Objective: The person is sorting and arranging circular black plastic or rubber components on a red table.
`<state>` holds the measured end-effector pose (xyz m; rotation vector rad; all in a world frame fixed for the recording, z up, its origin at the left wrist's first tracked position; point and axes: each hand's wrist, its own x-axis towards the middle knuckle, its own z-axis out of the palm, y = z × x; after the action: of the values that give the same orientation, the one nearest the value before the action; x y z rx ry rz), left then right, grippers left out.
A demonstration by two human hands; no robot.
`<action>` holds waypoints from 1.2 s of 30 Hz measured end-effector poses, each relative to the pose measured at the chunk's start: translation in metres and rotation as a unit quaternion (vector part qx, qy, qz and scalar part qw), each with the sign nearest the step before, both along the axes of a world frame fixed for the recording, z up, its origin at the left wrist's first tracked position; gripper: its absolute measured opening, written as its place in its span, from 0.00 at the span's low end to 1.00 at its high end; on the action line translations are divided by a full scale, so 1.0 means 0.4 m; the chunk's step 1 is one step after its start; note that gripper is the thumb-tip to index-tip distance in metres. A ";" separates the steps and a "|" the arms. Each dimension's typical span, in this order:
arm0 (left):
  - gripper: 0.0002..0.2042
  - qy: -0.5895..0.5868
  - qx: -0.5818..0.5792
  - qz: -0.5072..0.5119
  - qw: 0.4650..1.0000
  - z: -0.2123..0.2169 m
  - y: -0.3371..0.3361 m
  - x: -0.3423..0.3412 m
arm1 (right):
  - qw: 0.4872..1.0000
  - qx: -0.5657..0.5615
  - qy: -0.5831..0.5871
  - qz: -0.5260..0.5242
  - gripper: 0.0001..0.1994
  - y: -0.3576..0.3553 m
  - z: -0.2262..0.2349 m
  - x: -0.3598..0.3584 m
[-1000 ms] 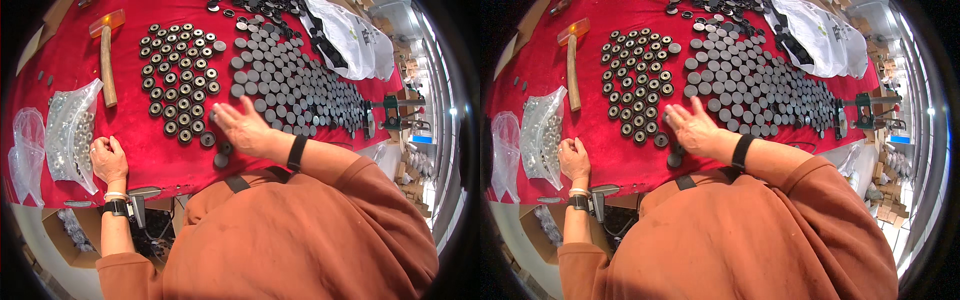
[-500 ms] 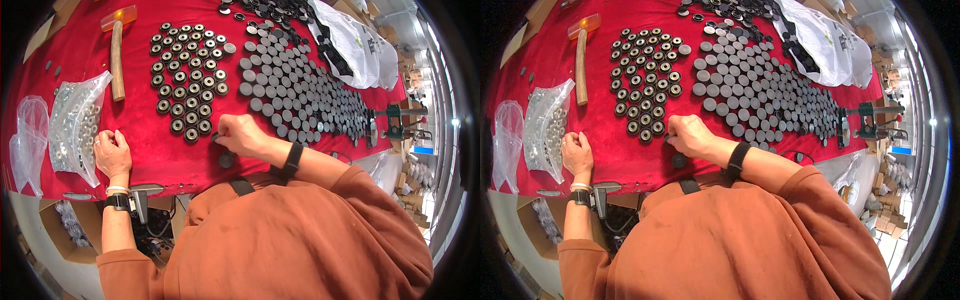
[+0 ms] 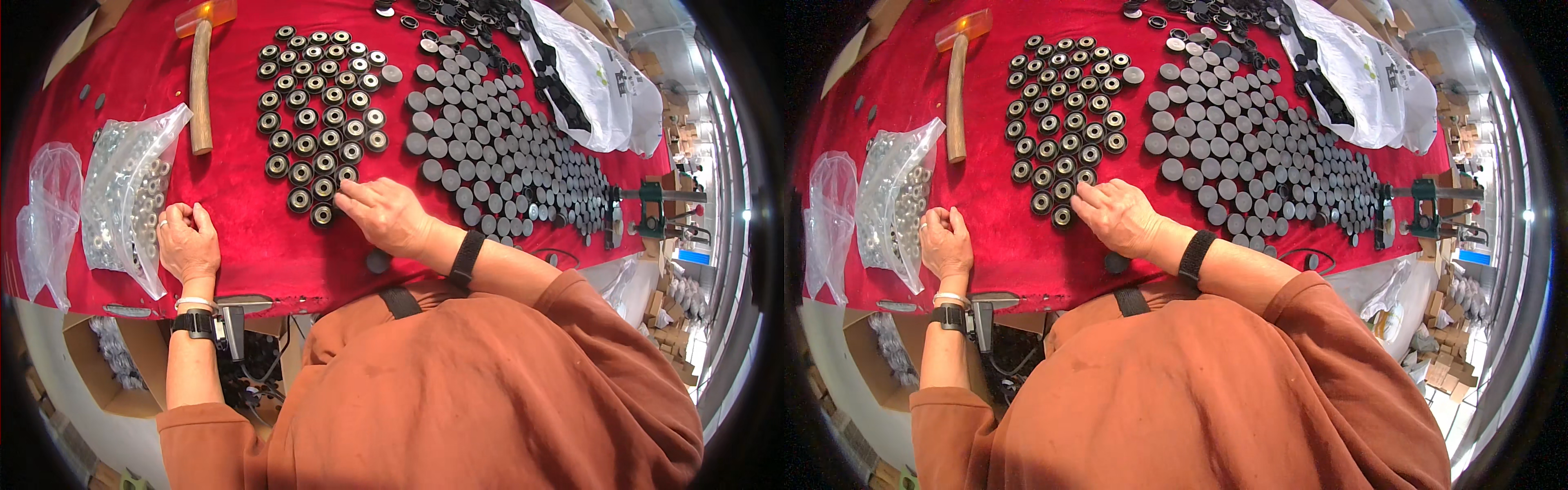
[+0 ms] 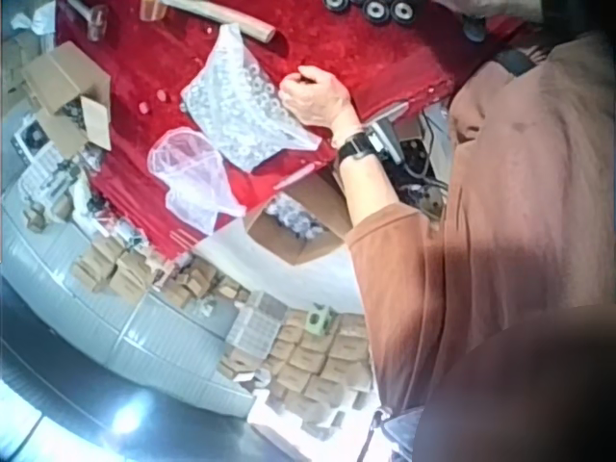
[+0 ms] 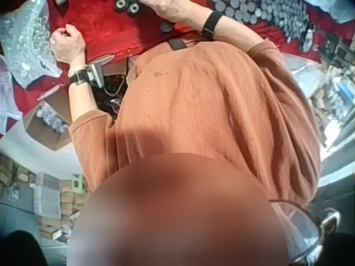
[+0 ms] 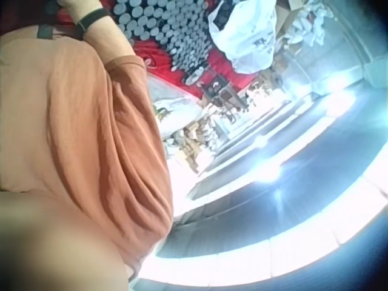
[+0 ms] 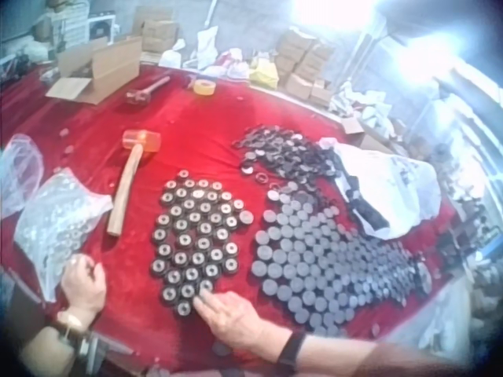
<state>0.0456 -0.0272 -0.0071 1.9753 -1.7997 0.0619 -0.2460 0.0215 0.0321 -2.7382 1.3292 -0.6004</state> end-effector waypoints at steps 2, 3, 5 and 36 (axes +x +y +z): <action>0.08 0.002 0.007 0.003 1.000 0.001 0.000 0.004 | 1.000 -0.004 0.025 0.017 0.13 0.008 -0.005 -0.006; 0.08 0.002 0.002 0.002 1.000 -0.002 0.001 0.006 | 0.999 -0.002 0.042 0.025 0.16 0.013 -0.003 -0.012; 0.08 0.000 -0.002 0.002 1.000 -0.004 0.003 0.009 | 0.998 0.003 0.060 0.035 0.19 0.016 0.001 -0.013; 0.09 -0.004 0.015 -0.002 1.000 -0.001 0.007 0.009 | 0.911 0.355 -0.146 -0.153 0.10 0.059 0.086 -0.107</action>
<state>0.0491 -0.0245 -0.0076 1.9940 -1.8197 0.0407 -0.2887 0.0452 0.0666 -1.8077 1.5199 -0.4015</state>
